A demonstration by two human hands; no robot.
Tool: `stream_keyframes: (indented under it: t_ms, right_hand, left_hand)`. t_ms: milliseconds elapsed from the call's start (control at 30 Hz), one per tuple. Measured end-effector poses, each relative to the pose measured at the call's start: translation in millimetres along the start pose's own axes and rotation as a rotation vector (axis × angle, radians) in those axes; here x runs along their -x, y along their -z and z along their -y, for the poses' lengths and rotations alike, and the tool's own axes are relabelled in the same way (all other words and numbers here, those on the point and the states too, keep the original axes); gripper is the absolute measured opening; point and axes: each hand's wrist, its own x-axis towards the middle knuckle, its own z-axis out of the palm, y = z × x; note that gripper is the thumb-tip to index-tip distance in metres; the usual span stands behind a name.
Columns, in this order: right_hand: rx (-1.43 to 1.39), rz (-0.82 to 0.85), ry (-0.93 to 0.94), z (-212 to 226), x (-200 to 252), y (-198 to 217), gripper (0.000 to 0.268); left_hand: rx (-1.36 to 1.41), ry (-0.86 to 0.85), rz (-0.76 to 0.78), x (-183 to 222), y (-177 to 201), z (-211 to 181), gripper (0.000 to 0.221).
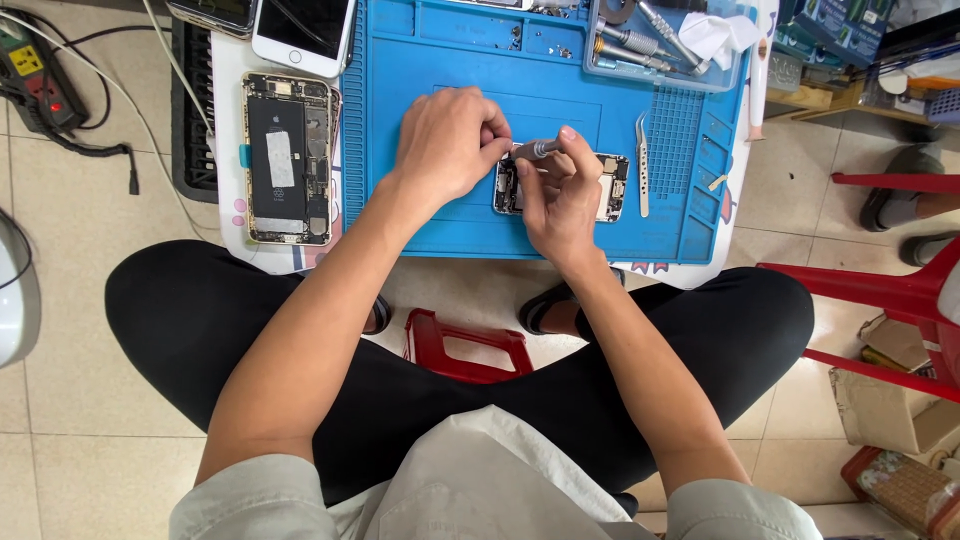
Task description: The person uses a screwdriver to remove screws from a disassembled smartphone placed on a blue work mat. They then use tweezers to carefully lift and remove small internal components from the phone's chassis.
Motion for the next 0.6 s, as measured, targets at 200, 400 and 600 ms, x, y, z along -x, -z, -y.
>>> stream_keyframes:
  t_ms: [200, 400, 600]
  right_hand:
    - [0.104, -0.075, 0.021, -14.2, 4.6, -4.8, 0.062]
    - [0.092, -0.086, -0.040, -18.1, 6.1, -0.1, 0.061]
    - [0.021, -0.155, -0.089, -9.0, 0.0, 4.2, 0.065]
  left_hand:
    - [0.096, 0.038, 0.017, 3.6, -2.6, 3.8, 0.008]
    - [0.105, 0.028, 0.022, 0.8, 6.9, 2.7, 0.007]
    - [0.135, -0.001, 0.016, 7.1, 20.4, -6.4, 0.008]
